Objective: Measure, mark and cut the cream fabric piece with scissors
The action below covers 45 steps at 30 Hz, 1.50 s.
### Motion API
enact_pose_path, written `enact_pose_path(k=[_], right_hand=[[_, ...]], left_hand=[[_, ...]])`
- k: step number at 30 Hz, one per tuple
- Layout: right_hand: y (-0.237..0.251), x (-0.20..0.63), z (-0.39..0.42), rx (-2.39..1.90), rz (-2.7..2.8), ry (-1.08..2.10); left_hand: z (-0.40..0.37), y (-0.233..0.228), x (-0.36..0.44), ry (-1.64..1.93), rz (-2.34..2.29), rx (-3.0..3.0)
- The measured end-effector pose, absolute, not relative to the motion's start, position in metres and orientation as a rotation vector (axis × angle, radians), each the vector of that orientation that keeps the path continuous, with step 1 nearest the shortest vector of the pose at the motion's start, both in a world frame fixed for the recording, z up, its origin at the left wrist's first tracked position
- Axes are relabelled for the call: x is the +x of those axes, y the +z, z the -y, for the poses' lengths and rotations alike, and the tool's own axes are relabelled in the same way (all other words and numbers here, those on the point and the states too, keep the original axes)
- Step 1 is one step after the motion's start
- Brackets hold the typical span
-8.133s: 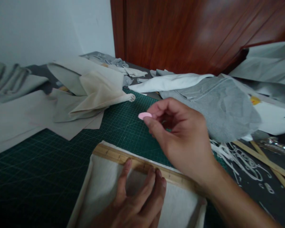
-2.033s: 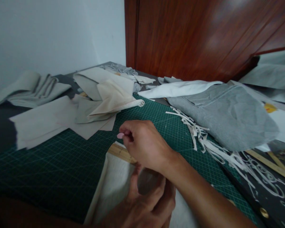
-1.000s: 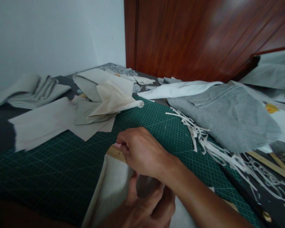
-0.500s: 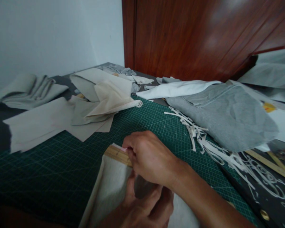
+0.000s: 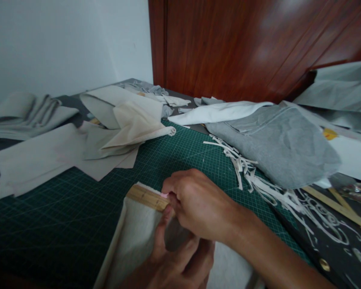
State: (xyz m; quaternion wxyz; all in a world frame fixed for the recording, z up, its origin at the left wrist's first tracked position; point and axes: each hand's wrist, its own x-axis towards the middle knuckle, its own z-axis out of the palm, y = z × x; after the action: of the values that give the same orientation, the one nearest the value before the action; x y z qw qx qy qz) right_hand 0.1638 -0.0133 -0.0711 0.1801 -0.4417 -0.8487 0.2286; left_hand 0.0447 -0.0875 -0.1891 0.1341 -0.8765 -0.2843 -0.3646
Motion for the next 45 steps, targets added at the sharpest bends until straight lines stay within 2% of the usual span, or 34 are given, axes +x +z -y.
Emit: enact_pose_path(k=[10, 18, 27, 45], right_hand=[[-0.064, 0.175, 0.022, -1.304, 2.401, 0.686], [-0.061, 0.188, 0.030, -1.368, 2.427, 0.671], [-0.058, 0.204, 0.042, -1.397, 2.454, 0.653], [-0.058, 0.236, 0.063, -1.455, 2.460, 0.607]], left_hand=[[0.091, -0.187, 0.041, -0.787, 0.822, -2.551], [0.083, -0.180, 0.037, -0.878, 0.727, -2.616], [0.076, -0.165, 0.023, -0.620, 0.573, -2.724], [0.073, -0.159, 0.020, -0.619, 0.542, -2.808]])
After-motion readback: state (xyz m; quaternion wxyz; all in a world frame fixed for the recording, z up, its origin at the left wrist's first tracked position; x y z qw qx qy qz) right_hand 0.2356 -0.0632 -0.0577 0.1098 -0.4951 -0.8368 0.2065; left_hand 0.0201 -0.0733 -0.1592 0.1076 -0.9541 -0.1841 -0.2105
